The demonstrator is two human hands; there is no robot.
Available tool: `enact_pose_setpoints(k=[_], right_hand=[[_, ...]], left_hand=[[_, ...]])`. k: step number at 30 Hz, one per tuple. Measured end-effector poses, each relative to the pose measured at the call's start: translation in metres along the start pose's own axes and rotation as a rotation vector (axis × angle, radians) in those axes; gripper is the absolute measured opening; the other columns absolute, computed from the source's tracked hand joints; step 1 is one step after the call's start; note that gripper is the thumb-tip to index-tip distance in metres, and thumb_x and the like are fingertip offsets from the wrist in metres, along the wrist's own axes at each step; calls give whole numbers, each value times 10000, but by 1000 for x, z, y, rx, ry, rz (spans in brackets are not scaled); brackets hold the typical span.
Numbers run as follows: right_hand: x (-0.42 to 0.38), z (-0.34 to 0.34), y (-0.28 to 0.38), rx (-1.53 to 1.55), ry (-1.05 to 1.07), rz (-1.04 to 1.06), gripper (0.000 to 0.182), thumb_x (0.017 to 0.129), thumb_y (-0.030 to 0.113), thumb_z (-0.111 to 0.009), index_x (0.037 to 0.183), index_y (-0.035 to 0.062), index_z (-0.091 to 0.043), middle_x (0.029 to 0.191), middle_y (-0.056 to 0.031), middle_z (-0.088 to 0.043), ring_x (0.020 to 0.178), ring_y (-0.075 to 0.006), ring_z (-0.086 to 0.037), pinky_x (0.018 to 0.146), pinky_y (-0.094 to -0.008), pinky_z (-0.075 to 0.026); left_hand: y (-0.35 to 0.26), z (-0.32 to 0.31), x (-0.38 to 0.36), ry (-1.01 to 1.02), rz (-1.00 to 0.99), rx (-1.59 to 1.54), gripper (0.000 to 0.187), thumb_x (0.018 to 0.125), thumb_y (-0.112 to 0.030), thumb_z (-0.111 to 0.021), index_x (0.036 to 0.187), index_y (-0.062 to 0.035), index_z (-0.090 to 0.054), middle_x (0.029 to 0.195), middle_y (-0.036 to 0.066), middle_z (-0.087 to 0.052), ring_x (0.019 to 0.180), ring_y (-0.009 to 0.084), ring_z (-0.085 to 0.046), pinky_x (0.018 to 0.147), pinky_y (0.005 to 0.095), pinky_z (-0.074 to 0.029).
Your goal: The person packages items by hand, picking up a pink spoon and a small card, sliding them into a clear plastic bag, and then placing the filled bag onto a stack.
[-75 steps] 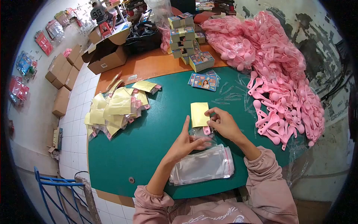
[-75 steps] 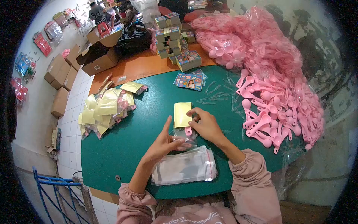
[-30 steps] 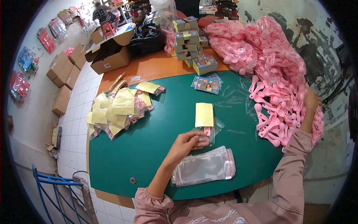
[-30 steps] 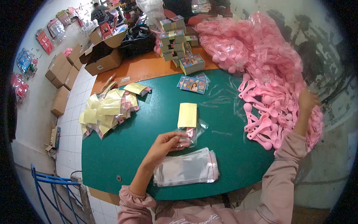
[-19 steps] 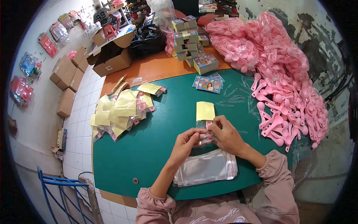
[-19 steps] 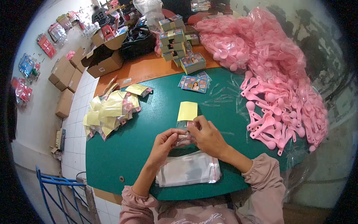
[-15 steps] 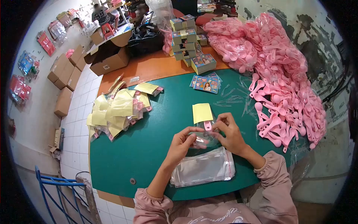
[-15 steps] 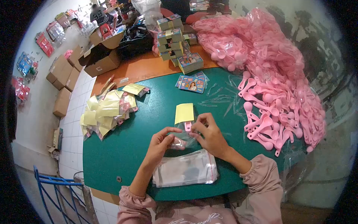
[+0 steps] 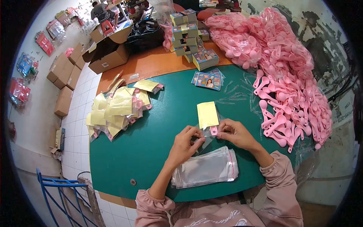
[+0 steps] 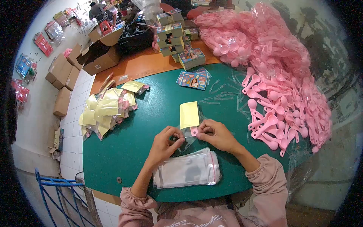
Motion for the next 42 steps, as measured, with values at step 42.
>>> enact_pose_setpoints(k=[42], right_hand=[[6,-3,-6,394,-198,-295,186,869,144,-503,894,-34,-552,702,-83,-579,529,-131,-577,477,-220,-480]], left_hand=[[1,-1,2,29,185,-393,405,784,-54,-593,1180,-57,-508,1062,25,-567,739,70,-509,680,211,-435]])
Point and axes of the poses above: each hand's wrist, its own x-axis towards the middle knuckle, its own z-axis out of the back of the hand, y = z × x, the point moved 2 cm from there along x, towards the middle knuckle
